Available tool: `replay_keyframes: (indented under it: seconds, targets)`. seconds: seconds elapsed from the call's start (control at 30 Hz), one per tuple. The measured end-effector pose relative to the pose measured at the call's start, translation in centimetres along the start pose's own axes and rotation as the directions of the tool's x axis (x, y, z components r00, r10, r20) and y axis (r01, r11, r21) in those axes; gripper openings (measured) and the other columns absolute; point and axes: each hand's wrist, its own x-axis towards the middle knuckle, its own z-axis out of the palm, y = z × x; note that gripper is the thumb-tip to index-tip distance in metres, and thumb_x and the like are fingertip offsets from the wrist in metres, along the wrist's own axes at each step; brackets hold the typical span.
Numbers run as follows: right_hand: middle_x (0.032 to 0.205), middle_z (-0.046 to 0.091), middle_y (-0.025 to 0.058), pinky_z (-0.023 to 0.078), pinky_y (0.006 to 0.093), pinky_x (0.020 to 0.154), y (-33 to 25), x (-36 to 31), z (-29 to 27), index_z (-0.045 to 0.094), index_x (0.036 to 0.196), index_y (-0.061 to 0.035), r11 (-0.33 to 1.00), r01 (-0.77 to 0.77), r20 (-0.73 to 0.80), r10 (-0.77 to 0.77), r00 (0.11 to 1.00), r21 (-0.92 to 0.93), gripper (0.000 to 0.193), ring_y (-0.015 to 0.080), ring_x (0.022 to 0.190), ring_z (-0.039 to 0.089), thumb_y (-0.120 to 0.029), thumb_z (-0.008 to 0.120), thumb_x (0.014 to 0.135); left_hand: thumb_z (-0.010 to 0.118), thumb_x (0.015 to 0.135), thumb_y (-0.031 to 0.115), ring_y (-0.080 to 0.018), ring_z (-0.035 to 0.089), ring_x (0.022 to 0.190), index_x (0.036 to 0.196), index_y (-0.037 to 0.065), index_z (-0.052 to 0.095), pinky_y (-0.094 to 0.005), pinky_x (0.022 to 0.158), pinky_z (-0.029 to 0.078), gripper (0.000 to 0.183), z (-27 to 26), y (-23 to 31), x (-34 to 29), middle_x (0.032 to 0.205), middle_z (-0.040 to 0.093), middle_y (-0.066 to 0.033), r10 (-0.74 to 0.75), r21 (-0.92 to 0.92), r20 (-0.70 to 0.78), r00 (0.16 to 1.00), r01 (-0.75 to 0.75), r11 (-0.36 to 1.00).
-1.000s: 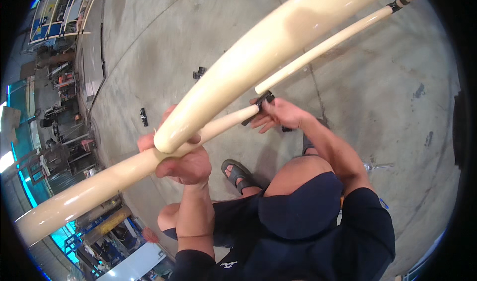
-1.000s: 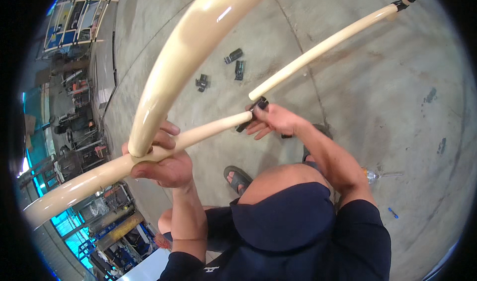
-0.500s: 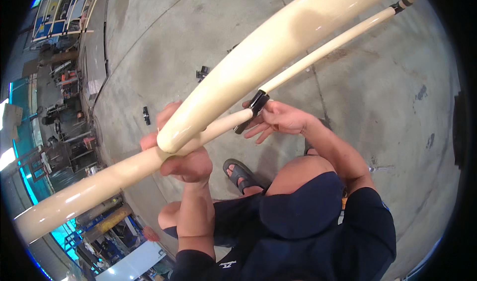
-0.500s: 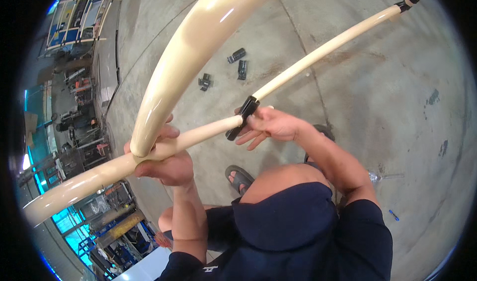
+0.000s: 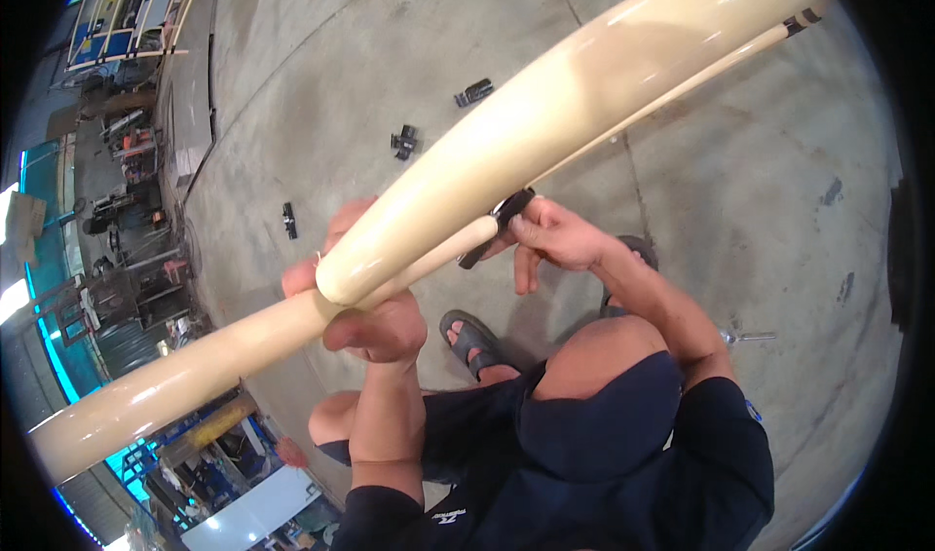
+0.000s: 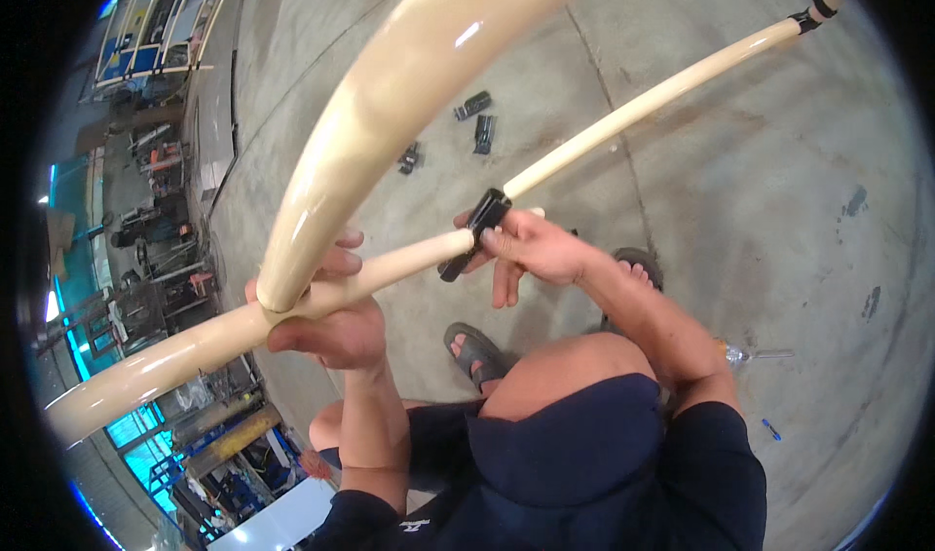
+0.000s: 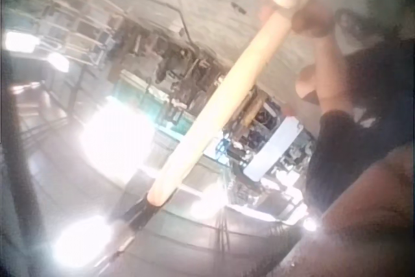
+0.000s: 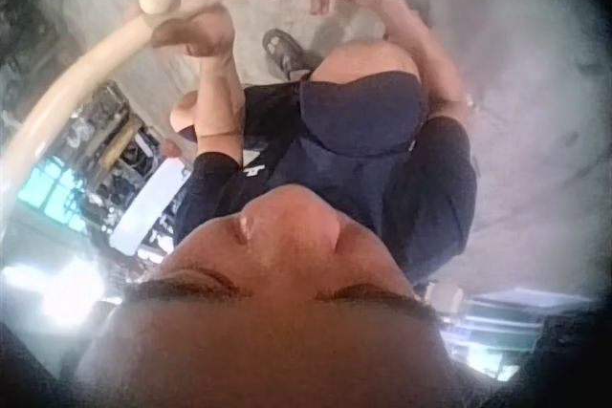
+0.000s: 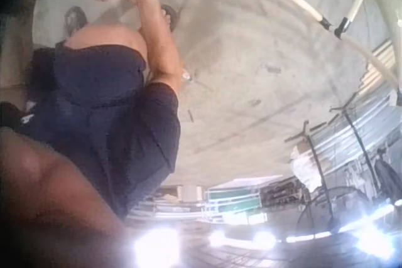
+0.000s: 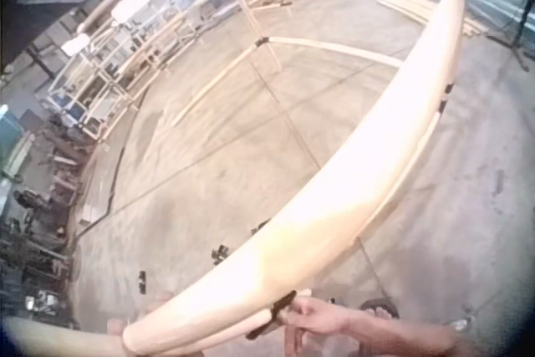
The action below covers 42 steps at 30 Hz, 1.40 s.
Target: The person connects wooden poles using plastic joints, securing them with an electric drill, and picks up additional joints from the floor.
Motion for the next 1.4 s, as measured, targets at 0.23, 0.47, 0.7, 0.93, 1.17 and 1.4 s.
replay_keyframes:
  seconds: [0.23, 0.47, 0.7, 0.93, 1.17, 1.4]
  targets:
    - [0.134, 0.06, 0.0283, 0.062, 0.0323, 0.059, 0.9, -0.1, -1.8, 0.021, 0.158, -0.0071, 0.979, 0.056, 0.206, -0.097, 0.974, 0.197, 0.068, 0.0253, 0.066, 0.073, -0.042, 0.049, 0.107, 0.036, 0.099, 0.073, -0.0354, 0.068, 0.099, 0.118, 0.013, 0.037, -0.0571, 0.107, 0.038, 0.063, 0.2, 1.5, 0.0, 0.101, 0.072, -0.0187, -0.165, 0.014, 0.06, 0.985, 0.164, 0.986]
    - [0.145, 0.049, 0.0292, 0.064, 0.0375, 0.065, 2.9, -0.7, 2.3, -0.002, 0.161, -0.023, 0.972, 0.122, 0.011, -0.127, 0.992, 0.203, 0.081, 0.0273, 0.076, 0.074, -0.03, 0.056, 0.105, 0.036, 0.099, 0.072, -0.0371, 0.068, 0.098, 0.119, 0.013, 0.036, -0.0593, 0.109, 0.036, 0.062, 0.0, 1.7, -0.1, 0.096, 0.073, -0.0186, -0.164, 0.042, 0.041, 0.986, 0.162, 0.986]
    - [0.129, 0.062, 0.0274, 0.061, 0.0372, 0.06, -0.1, -0.1, 1.9, 0.005, 0.16, -0.0087, 0.998, -0.062, -0.007, 0.062, 0.998, 0.032, 0.082, 0.0266, 0.067, 0.072, -0.036, 0.059, 0.104, 0.037, 0.101, 0.068, -0.0369, 0.067, 0.1, 0.12, 0.012, 0.035, -0.0603, 0.111, 0.035, 0.059, 0.5, 1.9, -0.1, 0.099, 0.072, -0.018, -0.163, 0.066, -0.009, 0.987, 0.163, 0.984]
    - [0.131, 0.061, 0.0289, 0.058, 0.033, 0.054, -0.4, -0.4, 2.7, 0.005, 0.16, -0.0061, 0.998, 0.062, 0.076, -0.06, 0.995, -0.024, 0.085, 0.0246, 0.06, 0.069, -0.031, 0.062, 0.102, 0.037, 0.098, 0.073, -0.0306, 0.07, 0.099, 0.128, 0.006, 0.038, -0.0447, 0.093, 0.053, 0.073, -0.1, 1.9, -0.7, 0.117, 0.065, -0.0196, -0.189, 0.121, -0.021, 0.982, 0.191, 0.974]
    - [0.085, 0.072, 0.0233, 0.041, 0.0249, 0.037, -1.1, 1.0, 1.8, 0.033, 0.155, -0.0074, 0.962, 0.078, 0.113, -0.111, 0.987, 0.262, 0.056, 0.0162, 0.039, 0.054, -0.039, 0.043, 0.11, 0.042, 0.102, 0.063, -0.0388, 0.066, 0.113, 0.121, 0.012, 0.043, -0.0598, 0.113, 0.032, 0.055, -0.2, 2.4, 0.6, 0.105, 0.072, -0.0136, -0.116, 0.155, 0.08, 0.99, 0.103, 0.982]
    - [0.069, 0.063, 0.0078, 0.047, 0.0282, 0.044, -3.7, 0.3, 3.7, 0.055, 0.129, -0.0022, 0.983, -0.012, -0.405, -0.065, 0.912, -0.185, 0.041, 0.0155, 0.05, 0.061, -0.037, 0.053, 0.107, 0.042, 0.108, 0.05, -0.0292, 0.053, 0.132, 0.141, 0.005, 0.047, -0.0463, 0.114, 0.036, 0.056, -1.4, 0.8, -2.4, 0.14, 0.058, -0.017, -0.538, -0.055, 0.184, 0.823, 0.555, 0.83]
